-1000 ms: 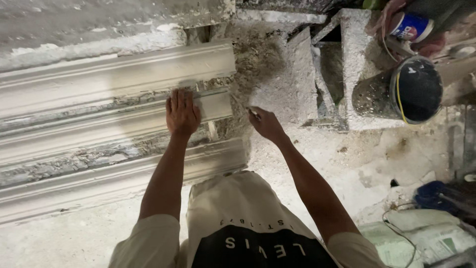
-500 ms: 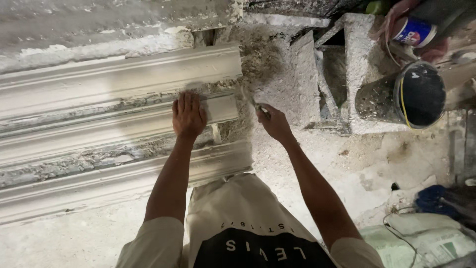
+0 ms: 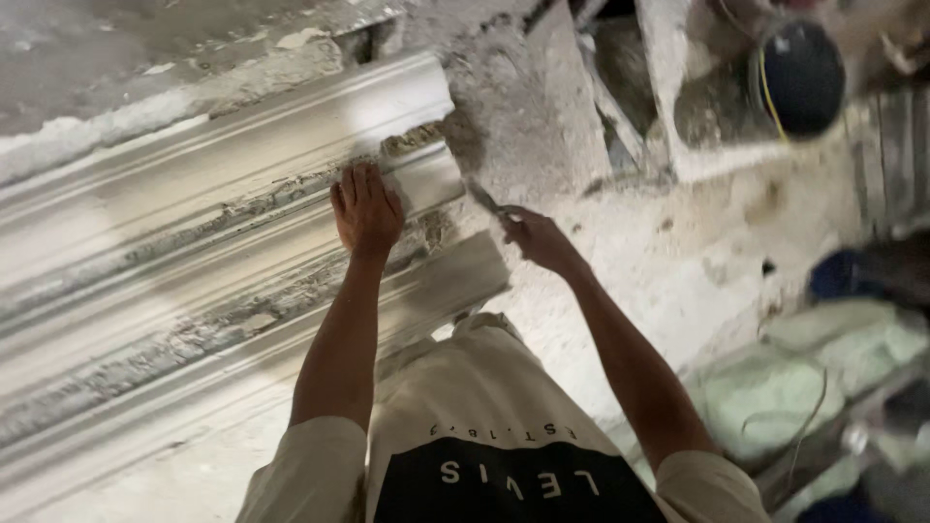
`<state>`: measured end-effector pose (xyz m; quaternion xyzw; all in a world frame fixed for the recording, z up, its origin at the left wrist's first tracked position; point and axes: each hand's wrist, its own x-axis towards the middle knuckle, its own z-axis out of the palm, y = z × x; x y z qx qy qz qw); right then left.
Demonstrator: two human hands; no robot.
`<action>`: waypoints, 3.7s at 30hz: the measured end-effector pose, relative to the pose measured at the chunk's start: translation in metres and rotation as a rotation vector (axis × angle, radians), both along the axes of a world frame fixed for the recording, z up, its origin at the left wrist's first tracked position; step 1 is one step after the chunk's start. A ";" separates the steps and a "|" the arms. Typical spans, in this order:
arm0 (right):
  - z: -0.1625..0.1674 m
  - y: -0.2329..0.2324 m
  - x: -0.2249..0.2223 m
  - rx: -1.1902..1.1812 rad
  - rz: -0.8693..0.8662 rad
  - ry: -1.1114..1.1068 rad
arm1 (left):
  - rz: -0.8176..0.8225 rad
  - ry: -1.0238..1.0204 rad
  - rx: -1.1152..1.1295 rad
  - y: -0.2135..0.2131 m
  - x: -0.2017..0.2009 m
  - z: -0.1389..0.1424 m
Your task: The person uses a small putty knife to scrape excess dried plaster off fluted decorative molding pieces laid on a work table, working along the grooves section by section and repositioning the moldings to reach different sides.
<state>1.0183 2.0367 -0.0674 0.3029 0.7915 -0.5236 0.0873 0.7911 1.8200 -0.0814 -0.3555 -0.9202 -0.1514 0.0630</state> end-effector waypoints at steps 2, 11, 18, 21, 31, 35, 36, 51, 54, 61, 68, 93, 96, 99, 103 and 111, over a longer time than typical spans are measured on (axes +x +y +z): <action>-0.004 -0.011 0.040 -0.162 -0.152 0.140 | -0.014 0.038 0.097 -0.002 0.002 0.001; 0.017 -0.105 0.205 -0.049 -0.493 0.000 | -0.223 -0.010 0.140 -0.013 0.017 0.010; 0.026 -0.121 0.222 0.214 -0.349 -0.044 | -0.437 -0.243 0.044 -0.025 0.111 0.008; 0.022 -0.104 0.211 0.360 -0.180 0.167 | -0.448 -0.196 -0.007 -0.025 0.132 0.000; 0.004 -0.070 0.213 0.409 -0.103 0.114 | -0.391 0.013 0.177 -0.025 0.140 -0.011; -0.013 -0.066 0.204 0.406 -0.055 0.124 | -0.404 0.056 0.220 -0.025 0.144 -0.008; -0.017 -0.064 0.202 0.381 -0.051 0.124 | -0.400 0.053 0.235 -0.025 0.145 -0.008; -0.024 -0.055 0.214 0.475 -0.063 0.114 | -0.399 0.054 0.252 -0.026 0.143 -0.010; -0.025 -0.057 0.211 0.427 -0.007 0.124 | -0.394 0.081 0.226 -0.026 0.143 -0.011; -0.032 -0.059 0.187 0.603 -0.021 0.235 | -0.385 -0.005 0.235 -0.026 0.143 -0.009; -0.024 -0.042 0.160 0.508 0.090 -0.052 | -0.387 0.002 0.188 -0.026 0.143 -0.008; 0.000 -0.014 0.117 0.506 0.141 0.194 | -0.326 -0.055 0.122 -0.025 0.140 -0.004; 0.000 -0.010 0.118 0.500 0.161 0.131 | -0.331 -0.063 0.132 -0.025 0.140 -0.005; -0.010 -0.023 0.113 0.520 0.093 0.281 | -0.337 -0.056 0.135 -0.025 0.141 -0.005; -0.012 -0.029 0.114 0.496 0.002 0.227 | -0.333 -0.049 0.157 -0.025 0.142 -0.006; 0.047 -0.038 0.078 0.473 -0.009 0.210 | -0.312 -0.067 0.186 -0.029 0.142 -0.005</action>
